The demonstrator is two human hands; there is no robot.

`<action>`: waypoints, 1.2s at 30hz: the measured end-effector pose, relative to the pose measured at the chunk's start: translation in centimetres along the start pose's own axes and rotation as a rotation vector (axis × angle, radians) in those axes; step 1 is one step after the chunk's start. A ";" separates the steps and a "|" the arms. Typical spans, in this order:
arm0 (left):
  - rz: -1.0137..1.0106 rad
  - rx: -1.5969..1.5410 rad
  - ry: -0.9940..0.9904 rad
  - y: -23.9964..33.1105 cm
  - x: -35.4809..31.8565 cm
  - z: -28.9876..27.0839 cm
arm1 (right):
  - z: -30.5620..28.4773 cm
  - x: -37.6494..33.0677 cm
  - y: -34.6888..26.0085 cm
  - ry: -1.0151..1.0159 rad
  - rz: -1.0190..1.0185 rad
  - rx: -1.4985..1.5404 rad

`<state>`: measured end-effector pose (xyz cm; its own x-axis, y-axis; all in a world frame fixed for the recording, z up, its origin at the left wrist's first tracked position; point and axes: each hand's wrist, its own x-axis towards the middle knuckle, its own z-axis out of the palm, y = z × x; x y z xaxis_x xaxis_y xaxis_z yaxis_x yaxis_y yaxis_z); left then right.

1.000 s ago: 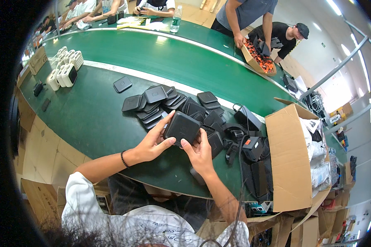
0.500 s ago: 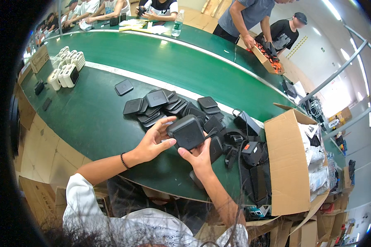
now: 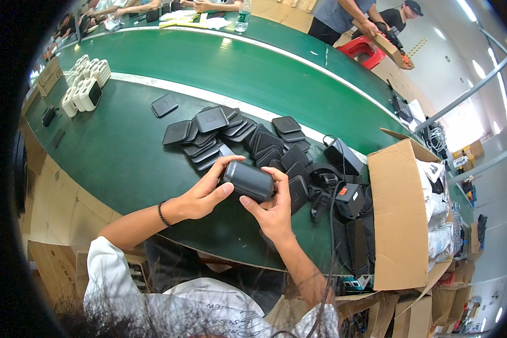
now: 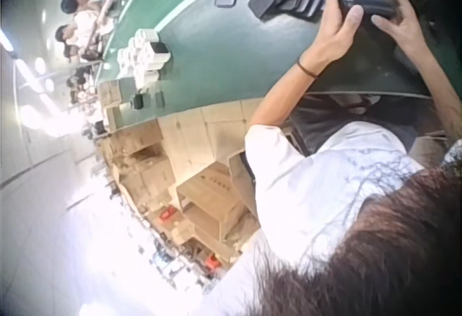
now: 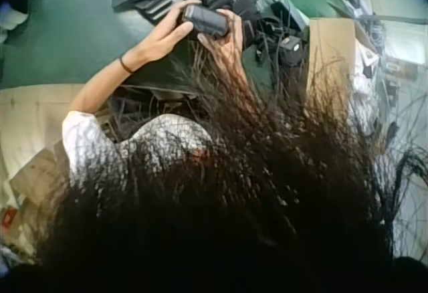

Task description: The person assembles small electronic device components and orange plastic parts with a battery pack by hand, then packs the completed electronic devices into cardboard boxes.

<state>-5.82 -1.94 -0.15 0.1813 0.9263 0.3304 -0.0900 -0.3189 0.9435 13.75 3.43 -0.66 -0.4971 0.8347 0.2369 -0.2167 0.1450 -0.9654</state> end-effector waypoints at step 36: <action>-0.157 -0.226 0.048 0.5 0.5 -0.6 | -1.1 0.7 -1.1 -0.033 0.108 -0.094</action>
<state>-6.34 -1.56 0.49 0.1641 0.9709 0.1742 -0.2816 -0.1232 0.9516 14.59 4.44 0.44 -0.5408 0.8306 0.1330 -0.0814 0.1057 -0.9911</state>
